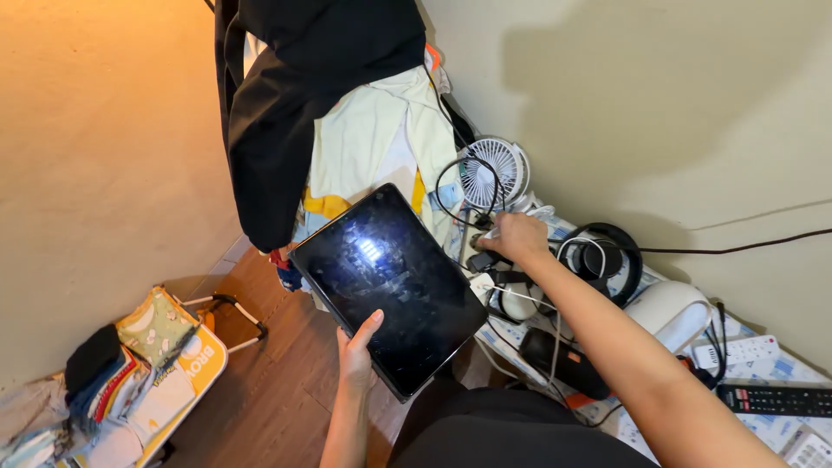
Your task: The person plugs several electronic devices into a power strip on a cluttered table. They connect a smartwatch, a fitness tracker, and a tablet using their respective charging cables. The person also briefly handles a portable lamp and a remote control.
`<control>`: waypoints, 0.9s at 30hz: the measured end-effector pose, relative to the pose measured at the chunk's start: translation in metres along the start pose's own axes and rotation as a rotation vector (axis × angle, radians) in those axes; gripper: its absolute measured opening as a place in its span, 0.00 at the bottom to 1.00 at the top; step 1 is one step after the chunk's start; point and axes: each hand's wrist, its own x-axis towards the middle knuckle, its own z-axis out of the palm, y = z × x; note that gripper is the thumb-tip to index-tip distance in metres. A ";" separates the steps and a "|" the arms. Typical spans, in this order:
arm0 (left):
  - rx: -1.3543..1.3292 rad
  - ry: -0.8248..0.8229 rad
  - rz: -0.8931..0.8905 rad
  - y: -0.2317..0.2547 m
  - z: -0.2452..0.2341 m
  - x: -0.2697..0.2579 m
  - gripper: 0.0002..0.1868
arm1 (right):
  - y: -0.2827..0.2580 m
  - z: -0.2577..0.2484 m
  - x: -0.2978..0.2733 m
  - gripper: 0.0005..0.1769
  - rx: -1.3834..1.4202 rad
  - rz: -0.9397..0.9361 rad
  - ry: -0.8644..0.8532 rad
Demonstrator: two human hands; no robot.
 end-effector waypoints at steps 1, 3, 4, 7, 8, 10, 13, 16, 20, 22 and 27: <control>-0.003 -0.022 0.002 0.004 -0.001 0.005 0.23 | -0.003 0.003 0.002 0.33 -0.001 0.001 0.004; -0.010 -0.069 0.007 0.009 -0.001 0.014 0.23 | -0.008 0.007 0.003 0.32 -0.008 0.005 0.008; -0.009 -0.062 -0.004 0.011 0.000 0.017 0.23 | -0.011 0.009 0.003 0.32 -0.015 0.009 0.008; -0.008 -0.047 -0.035 0.016 0.005 0.030 0.24 | -0.021 0.011 0.003 0.33 -0.055 0.003 0.019; -0.010 -0.044 -0.049 0.017 0.006 0.034 0.24 | -0.024 0.011 0.003 0.34 -0.072 -0.002 0.024; -0.006 -0.049 -0.072 0.019 0.005 0.039 0.24 | -0.026 0.010 0.001 0.34 -0.053 0.025 0.014; 0.005 -0.073 -0.091 0.021 0.004 0.047 0.23 | -0.026 0.006 0.002 0.32 -0.012 0.091 -0.005; 0.011 -0.103 -0.092 0.021 0.003 0.052 0.22 | -0.024 0.005 0.002 0.32 0.011 0.126 -0.019; 0.014 -0.113 -0.094 0.022 0.004 0.057 0.22 | -0.024 0.015 0.001 0.31 -0.001 0.123 -0.009; 0.012 -0.110 -0.093 0.023 0.005 0.058 0.22 | -0.026 0.023 0.004 0.32 0.002 0.135 0.017; 0.014 -0.075 -0.105 0.027 0.005 0.059 0.23 | -0.032 0.038 0.013 0.32 0.000 0.151 0.006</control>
